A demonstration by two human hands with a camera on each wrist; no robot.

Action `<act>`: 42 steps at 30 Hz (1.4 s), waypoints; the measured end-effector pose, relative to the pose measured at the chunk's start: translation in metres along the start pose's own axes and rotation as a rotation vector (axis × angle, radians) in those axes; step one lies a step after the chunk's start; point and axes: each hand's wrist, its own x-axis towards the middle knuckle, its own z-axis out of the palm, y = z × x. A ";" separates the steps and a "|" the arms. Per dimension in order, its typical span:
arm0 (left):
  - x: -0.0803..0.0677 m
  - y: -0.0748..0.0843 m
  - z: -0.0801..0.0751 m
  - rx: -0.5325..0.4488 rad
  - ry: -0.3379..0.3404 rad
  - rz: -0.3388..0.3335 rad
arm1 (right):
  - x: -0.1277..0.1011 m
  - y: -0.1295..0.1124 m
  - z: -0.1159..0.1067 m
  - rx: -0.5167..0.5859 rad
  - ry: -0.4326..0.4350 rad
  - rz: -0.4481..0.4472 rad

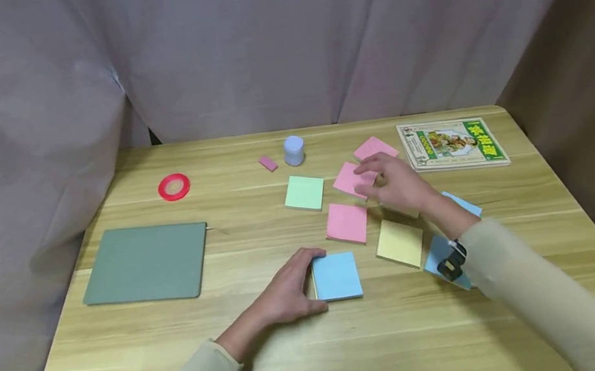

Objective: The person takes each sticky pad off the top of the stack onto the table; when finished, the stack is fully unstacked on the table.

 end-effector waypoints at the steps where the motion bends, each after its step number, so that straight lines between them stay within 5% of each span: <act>1: 0.000 0.000 0.000 0.002 -0.001 -0.002 | -0.009 -0.008 0.005 -0.012 -0.034 -0.047; 10: 0.000 0.001 0.003 0.047 -0.004 0.009 | -0.084 -0.047 0.048 -0.135 -0.292 -0.361; 26: 0.001 0.002 0.003 0.102 0.008 0.020 | -0.098 -0.049 0.078 -0.201 -0.190 -0.461; 35: 0.002 0.003 0.003 0.111 0.014 -0.007 | -0.109 -0.050 0.046 -0.193 -0.211 -0.297; 42: 0.001 0.003 0.004 0.116 0.030 0.004 | -0.121 -0.001 -0.012 -0.182 0.010 0.017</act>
